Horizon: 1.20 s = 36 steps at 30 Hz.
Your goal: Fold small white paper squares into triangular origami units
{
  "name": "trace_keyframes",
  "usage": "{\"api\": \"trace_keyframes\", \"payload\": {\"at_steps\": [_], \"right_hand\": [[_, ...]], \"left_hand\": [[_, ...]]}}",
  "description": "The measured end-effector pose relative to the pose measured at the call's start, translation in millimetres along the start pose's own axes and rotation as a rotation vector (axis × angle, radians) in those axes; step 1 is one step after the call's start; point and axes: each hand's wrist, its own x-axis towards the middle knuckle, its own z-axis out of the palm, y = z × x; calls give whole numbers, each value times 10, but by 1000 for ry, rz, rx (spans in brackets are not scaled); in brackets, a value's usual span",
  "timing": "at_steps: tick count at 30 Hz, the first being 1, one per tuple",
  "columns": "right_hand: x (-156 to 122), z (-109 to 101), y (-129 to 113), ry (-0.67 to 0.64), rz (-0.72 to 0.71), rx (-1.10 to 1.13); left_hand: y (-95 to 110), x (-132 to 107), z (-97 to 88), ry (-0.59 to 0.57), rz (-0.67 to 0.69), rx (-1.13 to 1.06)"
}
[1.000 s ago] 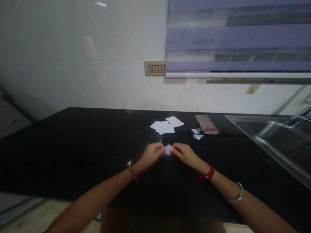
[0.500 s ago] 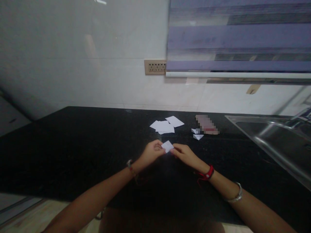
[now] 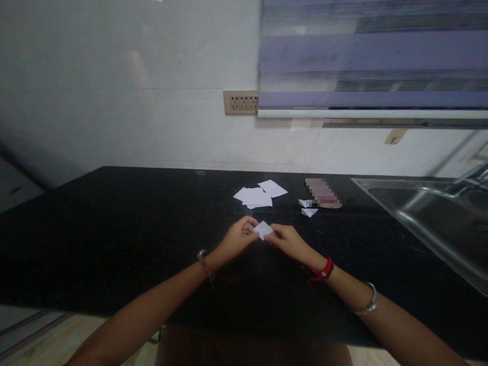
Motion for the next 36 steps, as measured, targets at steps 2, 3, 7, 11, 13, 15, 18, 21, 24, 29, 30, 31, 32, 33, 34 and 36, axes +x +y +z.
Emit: {"api": "trace_keyframes", "payload": {"at_steps": [2, 3, 7, 11, 13, 15, 18, 21, 24, 29, 30, 31, 32, 33, 34, 36], "right_hand": [[-4, -18, 15, 62, -20, -14], [-9, -34, 19, 105, -59, -32], [-42, -110, 18, 116, -334, -169], [-42, -124, 63, 57, -420, -253], [-23, -119, 106, 25, -406, -247], [2, -120, 154, -20, -391, -228], [36, -134, 216, -81, -380, -223], [55, -145, 257, -111, -377, -271], [62, -143, 276, -124, -389, -318], [65, -143, 267, -147, -440, -345], [66, -145, 263, -149, -443, -344], [67, -148, 259, -151, -443, -341], [69, -149, 257, -152, -439, -338], [70, -150, 256, -154, -437, -336], [71, -150, 256, -156, -435, -335], [72, -151, 257, -152, -428, -339]], "left_hand": [[-14, 4, -9, 13, -34, -37], [-15, 4, -11, 16, -55, -49], [-9, -6, -5, 5, -127, -33], [-10, -31, -12, -40, -68, 83], [-6, -46, -26, -73, 23, 272], [-1, -56, -41, -108, 128, 505], [-5, -55, -55, -157, 240, 720], [-30, -36, -64, -196, 288, 795], [-58, -11, -81, -220, 335, 862], [-67, 21, -113, -265, 364, 963], [-65, 24, -116, -273, 371, 975], [-64, 27, -117, -278, 377, 984], [-62, 30, -116, -278, 380, 988], [-61, 32, -114, -275, 382, 989], [-61, 33, -111, -273, 383, 988], [-60, 35, -106, -268, 386, 980]]}}
